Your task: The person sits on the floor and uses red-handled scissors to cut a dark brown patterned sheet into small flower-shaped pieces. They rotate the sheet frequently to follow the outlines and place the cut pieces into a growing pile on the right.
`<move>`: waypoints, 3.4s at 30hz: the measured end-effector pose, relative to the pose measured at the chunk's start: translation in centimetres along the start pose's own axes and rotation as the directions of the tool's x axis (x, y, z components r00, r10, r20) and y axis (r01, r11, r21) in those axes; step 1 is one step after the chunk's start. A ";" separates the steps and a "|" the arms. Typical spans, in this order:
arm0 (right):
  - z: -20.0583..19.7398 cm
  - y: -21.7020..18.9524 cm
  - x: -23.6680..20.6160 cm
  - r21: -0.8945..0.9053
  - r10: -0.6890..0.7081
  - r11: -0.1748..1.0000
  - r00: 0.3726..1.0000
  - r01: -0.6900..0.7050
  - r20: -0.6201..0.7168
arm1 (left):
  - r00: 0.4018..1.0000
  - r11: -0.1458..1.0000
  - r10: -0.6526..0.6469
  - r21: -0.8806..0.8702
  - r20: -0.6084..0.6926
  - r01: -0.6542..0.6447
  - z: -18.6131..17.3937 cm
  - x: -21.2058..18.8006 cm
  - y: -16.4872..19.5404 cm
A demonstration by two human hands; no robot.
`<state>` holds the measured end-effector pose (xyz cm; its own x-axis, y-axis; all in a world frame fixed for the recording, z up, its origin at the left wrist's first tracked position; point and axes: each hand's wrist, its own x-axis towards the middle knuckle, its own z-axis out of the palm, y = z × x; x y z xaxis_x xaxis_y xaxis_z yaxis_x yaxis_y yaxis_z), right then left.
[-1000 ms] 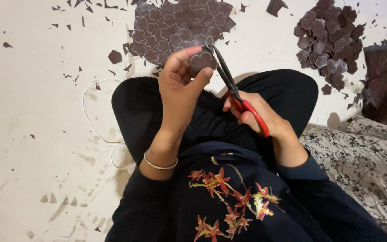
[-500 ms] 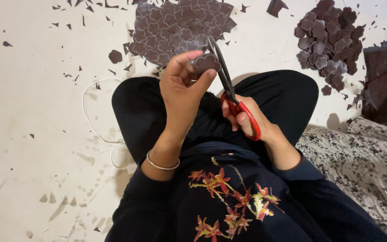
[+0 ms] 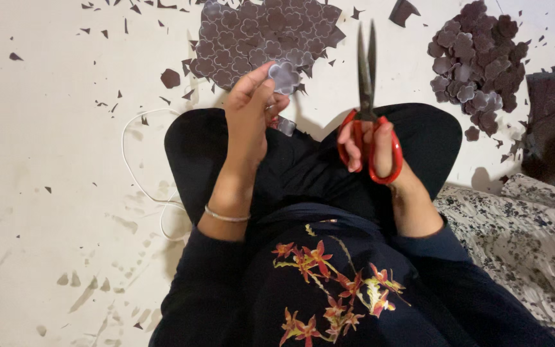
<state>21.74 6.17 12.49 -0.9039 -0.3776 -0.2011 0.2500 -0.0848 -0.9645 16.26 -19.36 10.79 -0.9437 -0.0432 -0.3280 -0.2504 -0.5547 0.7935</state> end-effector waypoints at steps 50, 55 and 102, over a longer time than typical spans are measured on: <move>-5.4 6.6 5.2 0.549 0.343 0.808 0.928 -0.212 -0.146 | 0.940 -0.313 -0.118 0.886 0.320 -0.341 -4.0 7.1 -15.0; -5.3 6.5 5.2 0.544 0.340 0.813 0.928 -0.207 -0.155 | 0.838 -0.196 -0.483 0.901 0.255 -0.387 0.7 3.4 -13.8; -1.2 2.6 2.6 0.379 0.133 0.923 0.978 -0.063 -0.161 | 0.964 0.791 -0.011 0.592 0.265 -0.154 1.3 -1.0 -0.2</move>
<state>19.60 6.06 9.28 -0.9065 -0.2326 -0.3523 0.4196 -0.4037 -0.8130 17.00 -18.08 11.62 -0.9645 0.1842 -0.1891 -0.1812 0.0594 0.9817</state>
